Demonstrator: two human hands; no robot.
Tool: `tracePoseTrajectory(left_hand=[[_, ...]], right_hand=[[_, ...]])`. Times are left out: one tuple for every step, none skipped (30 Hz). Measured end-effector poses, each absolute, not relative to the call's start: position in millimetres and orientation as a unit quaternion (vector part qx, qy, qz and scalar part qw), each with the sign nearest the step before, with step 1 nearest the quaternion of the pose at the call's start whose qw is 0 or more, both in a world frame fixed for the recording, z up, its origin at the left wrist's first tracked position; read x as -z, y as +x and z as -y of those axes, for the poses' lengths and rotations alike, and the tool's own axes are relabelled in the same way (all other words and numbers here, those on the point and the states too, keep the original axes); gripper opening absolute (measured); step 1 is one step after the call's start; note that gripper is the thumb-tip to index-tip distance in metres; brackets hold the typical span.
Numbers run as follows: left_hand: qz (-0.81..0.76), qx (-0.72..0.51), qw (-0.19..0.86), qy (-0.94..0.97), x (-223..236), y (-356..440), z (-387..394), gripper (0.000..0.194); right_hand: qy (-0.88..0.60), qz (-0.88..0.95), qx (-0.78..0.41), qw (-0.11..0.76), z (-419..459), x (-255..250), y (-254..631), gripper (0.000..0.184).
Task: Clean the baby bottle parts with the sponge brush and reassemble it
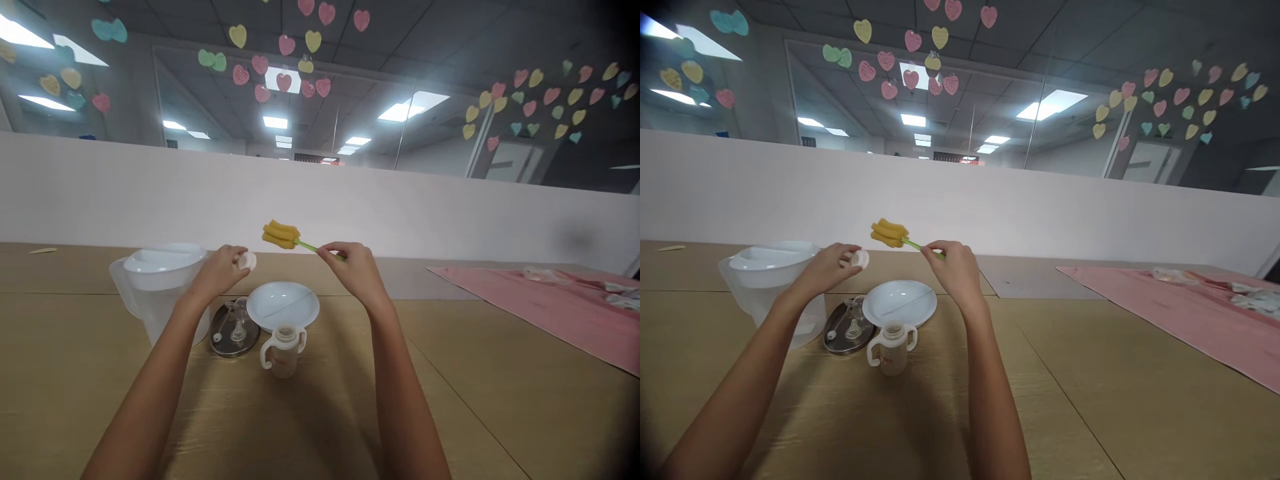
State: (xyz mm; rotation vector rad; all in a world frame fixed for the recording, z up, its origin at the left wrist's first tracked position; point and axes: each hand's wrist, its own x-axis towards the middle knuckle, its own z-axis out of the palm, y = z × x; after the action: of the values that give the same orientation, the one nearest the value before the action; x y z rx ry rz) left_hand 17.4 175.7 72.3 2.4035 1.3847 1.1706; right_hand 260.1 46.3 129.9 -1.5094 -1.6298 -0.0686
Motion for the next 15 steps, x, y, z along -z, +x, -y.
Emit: tracePoseTrajectory(left_hand=[[-0.474, -0.330, 0.056, 0.814, -70, 13, -178, 0.047], [-0.489, -0.268, 0.057, 0.828, -68, 10, -179, 0.044], [-0.503, -0.207, 0.065, 0.836, -65, 8, -180, 0.040], [-0.516, -0.150, 0.080, 0.839, -62, 8, -182, 0.037], [-0.528, -0.101, 0.100, 0.837, -58, 9, -183, 0.035], [-0.539, -0.062, 0.123, 0.831, -53, 11, -184, 0.033], [-0.547, -0.030, 0.146, 0.824, -49, 13, -186, 0.031], [-0.553, -0.008, 0.169, 0.816, -44, 15, -188, 0.028], [-0.556, 0.007, 0.189, 0.809, -39, 17, -190, 0.025], [-0.558, 0.017, 0.205, 0.804, -34, 20, -193, 0.022], [-0.559, 0.026, 0.216, 0.800, -29, 22, -195, 0.020], [-0.558, 0.034, 0.224, 0.798, -24, 24, -197, 0.018], [-0.557, 0.040, 0.233, 0.796, -19, 26, -198, 0.018], [-0.555, 0.045, 0.242, 0.794, -15, 28, -198, 0.018], [-0.554, 0.050, 0.250, 0.793, -11, 30, -199, 0.020]], right_hand=[[-0.611, 0.654, 0.031, 0.446, -47, -130, 262, 0.028], [-0.612, 0.650, 0.034, 0.448, -48, -130, 264, 0.028], [-0.615, 0.647, 0.036, 0.450, -48, -131, 266, 0.028], [-0.619, 0.643, 0.037, 0.450, -48, -131, 268, 0.029], [-0.622, 0.640, 0.037, 0.449, -47, -131, 269, 0.029], [-0.624, 0.638, 0.037, 0.449, -47, -132, 270, 0.030], [-0.625, 0.637, 0.037, 0.449, -46, -132, 270, 0.030], [-0.625, 0.637, 0.037, 0.451, -46, -132, 271, 0.031], [-0.624, 0.636, 0.038, 0.452, -46, -132, 271, 0.031], [-0.623, 0.637, 0.038, 0.453, -46, -132, 271, 0.031], [-0.622, 0.637, 0.037, 0.454, -47, -131, 271, 0.032], [-0.622, 0.637, 0.037, 0.454, -48, -131, 272, 0.032], [-0.622, 0.638, 0.036, 0.453, -48, -130, 272, 0.032], [-0.622, 0.638, 0.035, 0.452, -49, -130, 272, 0.033], [-0.623, 0.638, 0.035, 0.451, -50, -130, 272, 0.033]])
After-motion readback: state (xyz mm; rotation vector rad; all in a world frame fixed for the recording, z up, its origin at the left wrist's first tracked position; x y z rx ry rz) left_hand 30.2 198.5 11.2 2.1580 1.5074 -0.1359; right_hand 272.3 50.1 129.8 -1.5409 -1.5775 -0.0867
